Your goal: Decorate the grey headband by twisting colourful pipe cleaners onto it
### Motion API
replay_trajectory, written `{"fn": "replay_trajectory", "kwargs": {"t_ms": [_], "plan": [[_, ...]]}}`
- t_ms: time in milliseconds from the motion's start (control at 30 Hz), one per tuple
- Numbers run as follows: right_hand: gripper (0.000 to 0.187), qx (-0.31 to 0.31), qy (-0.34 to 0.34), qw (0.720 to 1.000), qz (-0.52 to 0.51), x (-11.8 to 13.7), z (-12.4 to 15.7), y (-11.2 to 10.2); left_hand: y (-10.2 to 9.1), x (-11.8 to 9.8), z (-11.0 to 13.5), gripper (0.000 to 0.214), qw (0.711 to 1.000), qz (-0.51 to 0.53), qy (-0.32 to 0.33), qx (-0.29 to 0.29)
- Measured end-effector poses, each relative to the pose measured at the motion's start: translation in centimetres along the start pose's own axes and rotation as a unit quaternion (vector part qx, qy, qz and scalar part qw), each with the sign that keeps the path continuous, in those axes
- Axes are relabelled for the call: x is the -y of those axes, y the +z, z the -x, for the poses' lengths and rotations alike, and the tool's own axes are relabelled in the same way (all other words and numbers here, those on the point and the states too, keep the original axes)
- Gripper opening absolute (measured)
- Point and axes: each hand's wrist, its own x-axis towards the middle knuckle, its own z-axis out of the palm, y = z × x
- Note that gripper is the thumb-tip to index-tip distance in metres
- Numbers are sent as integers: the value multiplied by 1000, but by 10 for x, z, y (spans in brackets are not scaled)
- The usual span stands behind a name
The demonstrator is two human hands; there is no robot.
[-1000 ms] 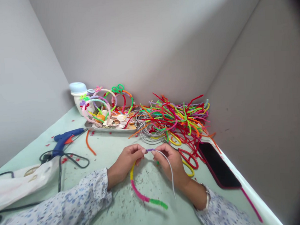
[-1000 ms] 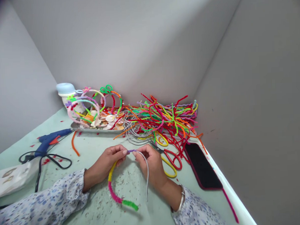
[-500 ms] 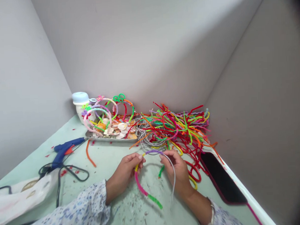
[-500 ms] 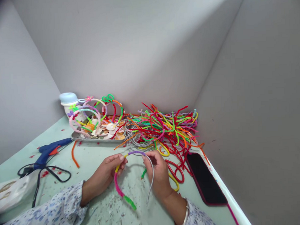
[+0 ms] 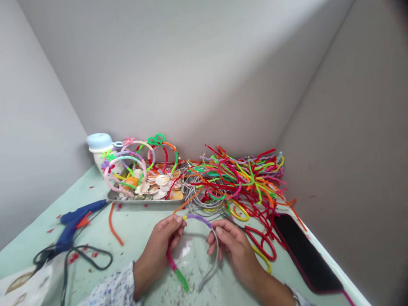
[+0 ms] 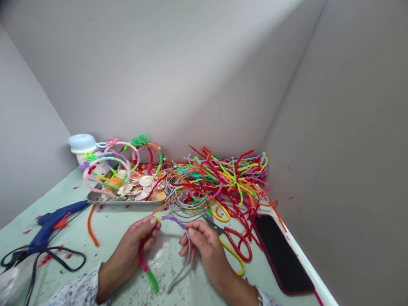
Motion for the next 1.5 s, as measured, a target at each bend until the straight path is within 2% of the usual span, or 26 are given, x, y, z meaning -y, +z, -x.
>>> {"fn": "replay_trajectory", "kwargs": {"t_ms": [133,400,567,767,1033,1500], "plan": [[30,7,60,997,-38,1,-6,-1,-2,4,-2,28,1000,-3,2,13],[30,27,100,992,-78,1,-4,-1,0,6,0,29,1000,-10,-6,24],[24,-19,115,975,-191,1,-7,-3,0,2,0,33,998,41,-30,36],[25,-36,113,950,-289,6,-15,-9,-2,2,0,34,995,80,-24,50],[25,-41,112,947,-299,5,-16,-10,-5,5,-2,26,996,56,-15,70],[24,-47,129,939,-315,8,-15,-7,-3,5,0,27,997,58,-14,46]]}}
